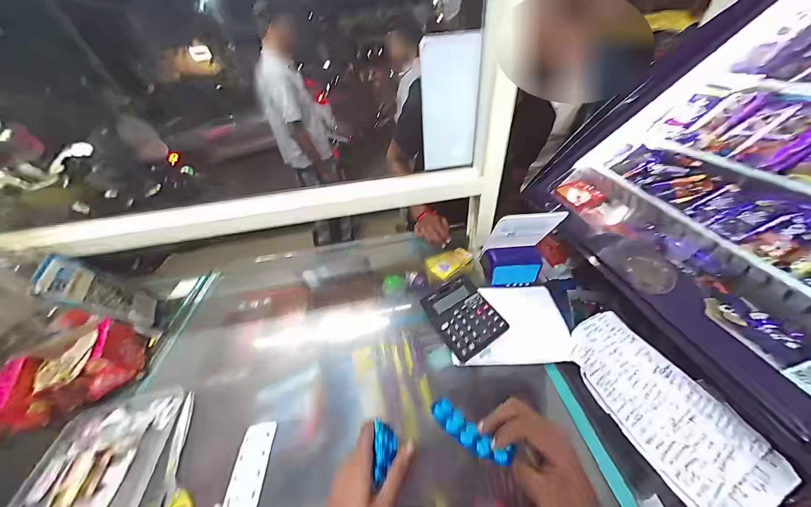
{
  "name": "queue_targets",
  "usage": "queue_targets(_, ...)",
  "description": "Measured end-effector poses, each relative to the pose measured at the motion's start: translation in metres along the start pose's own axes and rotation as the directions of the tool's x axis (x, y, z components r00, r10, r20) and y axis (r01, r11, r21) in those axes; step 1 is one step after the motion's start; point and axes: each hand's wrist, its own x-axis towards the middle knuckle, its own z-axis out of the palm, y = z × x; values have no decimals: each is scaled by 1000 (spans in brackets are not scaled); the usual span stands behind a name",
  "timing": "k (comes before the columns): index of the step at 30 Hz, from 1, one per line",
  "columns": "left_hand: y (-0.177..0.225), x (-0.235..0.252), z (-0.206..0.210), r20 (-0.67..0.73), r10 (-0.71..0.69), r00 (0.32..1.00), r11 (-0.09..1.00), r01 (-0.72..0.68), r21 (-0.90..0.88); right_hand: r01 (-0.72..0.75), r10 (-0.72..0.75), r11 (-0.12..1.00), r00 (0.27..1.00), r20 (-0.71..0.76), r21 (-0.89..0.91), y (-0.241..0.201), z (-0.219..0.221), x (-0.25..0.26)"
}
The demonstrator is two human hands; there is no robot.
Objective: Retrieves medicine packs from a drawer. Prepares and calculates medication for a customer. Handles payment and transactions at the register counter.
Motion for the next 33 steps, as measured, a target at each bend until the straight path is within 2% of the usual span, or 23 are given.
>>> queue_targets(2, -19, 8, 18, -248, 152, 957, 928, -52, 369, 177, -174, 966, 984, 31, -186, 2, 0, 1)
queue_targets(3, -29, 13, 25, -294, 223, 929, 885, -67, 461, 248, -240, 938, 969, 66, -243, 1, 3, 2)
queue_targets(5, -33, 11, 28, -302, 242, 922, 860, -60, 506, 326, -305, 897, 945, 117, -299, -2, 12, 1)
queue_targets(7, -26, -1, 24, -323, 263, 909, 858, -67, 509, 327, -304, 893, 945, 122, -310, -5, 20, -2)
queue_targets(9, -11, -22, 15, -330, 289, 898, 917, -162, 363, 299, -276, 918, 953, 121, -261, -6, 28, -5)
queue_targets(11, 8, -49, 6, -266, 223, 938, 971, -237, -19, 253, -228, 954, 960, 160, -163, -10, 38, -9)
queue_targets(12, 13, -62, 6, -235, 162, 958, 943, -221, -250, 225, -200, 968, 959, 200, -110, -13, 45, -12)
queue_targets(13, 15, -73, 6, -189, 101, 977, 866, -180, -467, 205, -183, 977, 952, 244, -66, -16, 53, -15)
queue_targets(15, 10, -88, 3, -82, -37, 996, 656, -38, -754, 184, -166, 983, 930, 328, -25, -22, 72, -20)
queue_targets(16, 4, -97, -1, -51, -88, 995, 599, 12, -801, 179, -155, 983, 920, 360, -34, -26, 81, -22)
queue_targets(18, -11, -117, -18, -54, -139, 989, 557, 33, -830, 150, -98, 984, 901, 423, -91, -37, 99, -24)
queue_targets(22, -54, -168, -59, -117, -167, 979, 602, 7, -798, 125, -21, 976, 866, 500, -176, -58, 149, -38)
queue_targets(24, -77, -196, -82, -104, -202, 974, 583, 35, -812, 109, -10, 975, 890, 455, -192, -69, 187, -44)
queue_targets(28, -132, -250, -128, -64, -330, 942, 464, 102, -880, 104, -29, 934, 976, 218, -342, -82, 291, -22)
queue_targets(30, -156, -275, -151, -39, -393, 919, 402, 134, -906, -24, 124, 917, 966, 227, -398, -91, 343, 7)
queue_targets(31, -166, -287, -161, -37, -427, 903, 375, 140, -917, -145, 283, 883, 924, 258, -446, -97, 364, 25)
queue_targets(33, -176, -306, -183, -45, -479, 877, 358, 148, -922, -334, 578, 721, 773, 261, -607, -106, 400, 60)
